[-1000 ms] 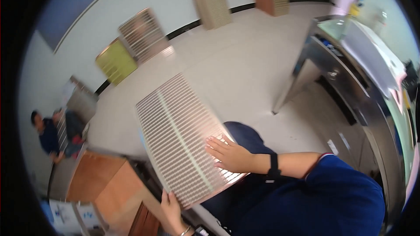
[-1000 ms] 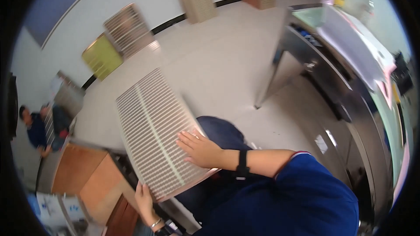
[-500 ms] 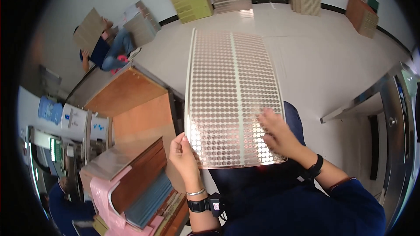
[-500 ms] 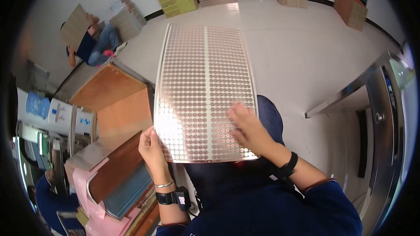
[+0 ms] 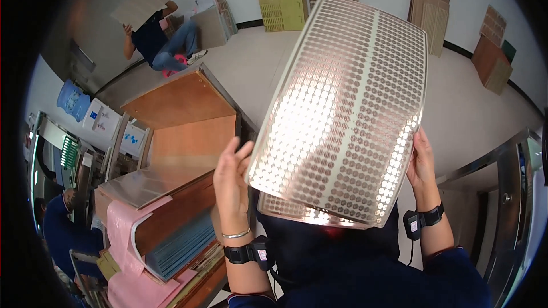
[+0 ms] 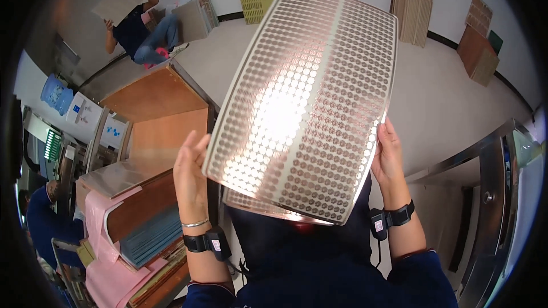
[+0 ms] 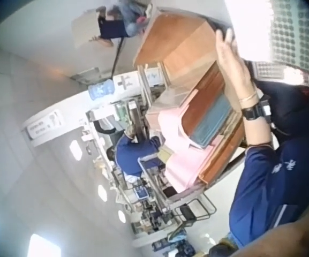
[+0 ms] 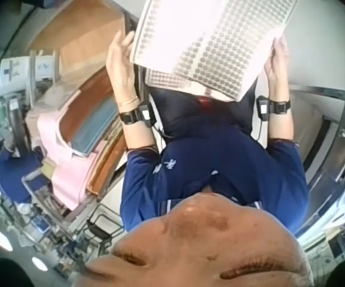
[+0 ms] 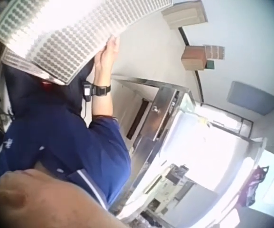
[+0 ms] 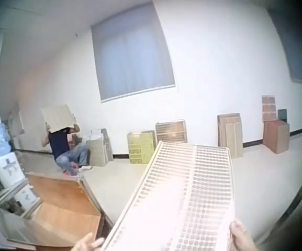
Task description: The recorder is inspecting large metallic mesh sheets by lifting them from a stack and holding them up to a light source.
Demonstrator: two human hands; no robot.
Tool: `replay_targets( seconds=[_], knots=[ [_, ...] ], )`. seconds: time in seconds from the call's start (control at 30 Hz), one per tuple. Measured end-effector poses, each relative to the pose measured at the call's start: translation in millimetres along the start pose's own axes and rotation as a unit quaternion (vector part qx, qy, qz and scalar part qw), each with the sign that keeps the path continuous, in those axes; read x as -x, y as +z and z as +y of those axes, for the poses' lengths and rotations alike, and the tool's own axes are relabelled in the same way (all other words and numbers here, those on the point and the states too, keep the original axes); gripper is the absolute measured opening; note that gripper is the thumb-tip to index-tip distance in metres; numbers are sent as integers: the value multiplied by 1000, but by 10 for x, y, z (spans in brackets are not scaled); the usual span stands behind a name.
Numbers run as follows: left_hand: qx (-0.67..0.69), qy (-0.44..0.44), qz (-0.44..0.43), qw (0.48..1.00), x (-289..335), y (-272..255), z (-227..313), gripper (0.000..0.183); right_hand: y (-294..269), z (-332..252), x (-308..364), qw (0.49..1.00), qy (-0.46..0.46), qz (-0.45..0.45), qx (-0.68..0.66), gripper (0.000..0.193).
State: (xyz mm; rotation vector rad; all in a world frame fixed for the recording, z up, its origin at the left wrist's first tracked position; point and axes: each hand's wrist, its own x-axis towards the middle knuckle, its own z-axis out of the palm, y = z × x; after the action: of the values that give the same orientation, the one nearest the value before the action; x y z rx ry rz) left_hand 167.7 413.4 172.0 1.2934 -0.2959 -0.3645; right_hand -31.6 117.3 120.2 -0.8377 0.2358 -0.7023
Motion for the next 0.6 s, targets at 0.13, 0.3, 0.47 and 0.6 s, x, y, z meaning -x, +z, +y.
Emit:
replay_targets(
  seconds=[0.13, 0.3, 0.47, 0.6],
  knots=[
    [241, 13, -116, 963, 97, 111, -224, 55, 193, 141, 4, 996, -75, 36, -25, 31],
    [309, -68, -35, 948, 251, 376, -348, 38, 598, 459, 320, 999, -15, 37, 3, 27],
    [285, -63, -31, 956, 180, 86, -380, 31, -399, 7, 34, 982, -101, 132, -94, 27],
    [264, -73, -2, 962, 202, -95, -350, 30, -1465, -492, 102, 973, -154, 122, -117, 28]
  ],
)
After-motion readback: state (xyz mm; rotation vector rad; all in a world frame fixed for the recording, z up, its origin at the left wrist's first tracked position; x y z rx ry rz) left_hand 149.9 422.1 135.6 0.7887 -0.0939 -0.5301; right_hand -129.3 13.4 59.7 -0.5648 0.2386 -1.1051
